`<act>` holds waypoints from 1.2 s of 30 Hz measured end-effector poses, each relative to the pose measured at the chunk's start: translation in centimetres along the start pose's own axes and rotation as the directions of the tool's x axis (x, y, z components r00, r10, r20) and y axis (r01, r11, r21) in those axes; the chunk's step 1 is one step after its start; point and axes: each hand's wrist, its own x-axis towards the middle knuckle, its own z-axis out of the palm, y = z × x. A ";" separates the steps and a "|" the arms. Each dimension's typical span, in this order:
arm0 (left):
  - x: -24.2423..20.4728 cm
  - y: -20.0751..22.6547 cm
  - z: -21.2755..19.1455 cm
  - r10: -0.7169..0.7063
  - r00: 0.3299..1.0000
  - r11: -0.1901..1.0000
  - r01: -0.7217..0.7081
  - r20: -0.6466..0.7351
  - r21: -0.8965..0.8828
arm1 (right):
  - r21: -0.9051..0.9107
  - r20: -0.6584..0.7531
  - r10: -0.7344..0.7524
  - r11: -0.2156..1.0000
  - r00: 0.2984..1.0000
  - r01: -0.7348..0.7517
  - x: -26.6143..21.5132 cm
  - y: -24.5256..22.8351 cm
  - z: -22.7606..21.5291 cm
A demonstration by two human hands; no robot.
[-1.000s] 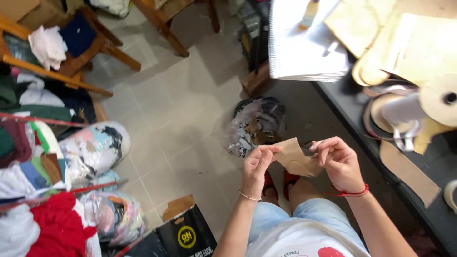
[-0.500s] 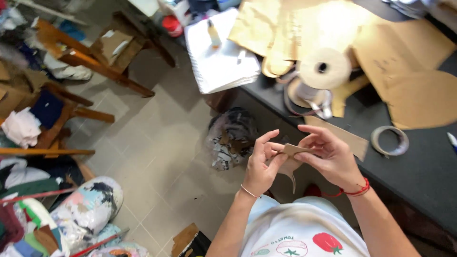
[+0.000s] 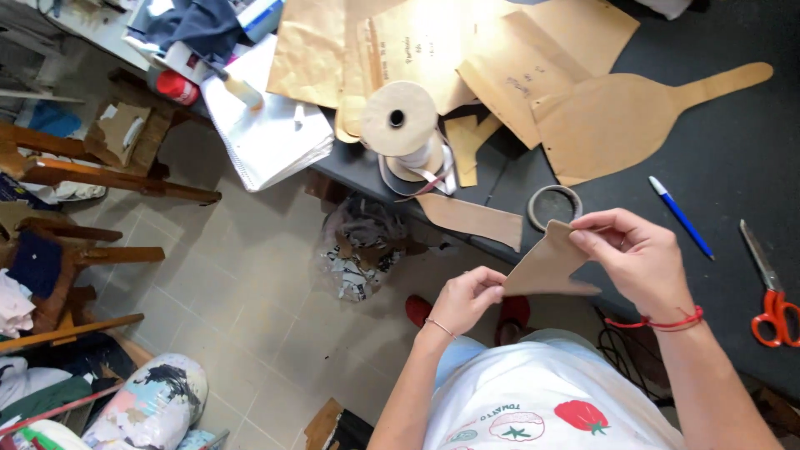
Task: The person uses a green electric rotary cutter to cut a piece of brown fabric on a black table, following a pattern. They then use scissors to trim a small piece of fabric and discard the scraps into a bin on the floor. Finally, they unfold a large piece of brown fabric on the table and mark it with a blue pen.
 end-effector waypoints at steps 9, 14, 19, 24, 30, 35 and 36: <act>1.6 1.6 2.8 -0.145 0.988 0.989 0.143 -0.050 -0.033 | -0.143 0.134 -0.205 0.964 0.970 0.223 4.7 -0.4 -3.1; 1.4 3.4 0.5 -0.222 0.971 0.970 0.210 0.093 0.124 | -0.050 -0.056 -0.291 0.956 0.955 0.288 8.1 -2.3 -2.0; 1.9 4.4 -2.5 -0.262 0.962 0.950 0.242 0.080 0.197 | -0.040 0.042 -0.398 0.916 0.917 0.399 7.4 -0.9 3.0; 3.6 4.3 -4.6 -0.352 0.910 0.852 0.214 0.220 0.478 | -0.086 0.290 -0.310 0.934 0.905 0.347 5.5 3.0 4.1; 6.8 5.6 -4.0 -0.301 0.838 0.820 -0.016 0.455 0.572 | -0.036 -0.240 0.191 0.978 0.952 -0.205 2.5 6.9 -4.3; 9.8 6.5 -1.0 -0.097 0.804 0.766 -0.316 0.586 0.560 | -0.652 -0.496 -0.096 0.698 0.863 -0.297 -3.1 14.3 -13.3; 10.3 7.0 0.0 -0.092 0.800 0.761 -0.328 0.593 0.560 | -0.649 -0.508 -0.099 0.698 0.856 -0.304 -4.2 16.5 -14.8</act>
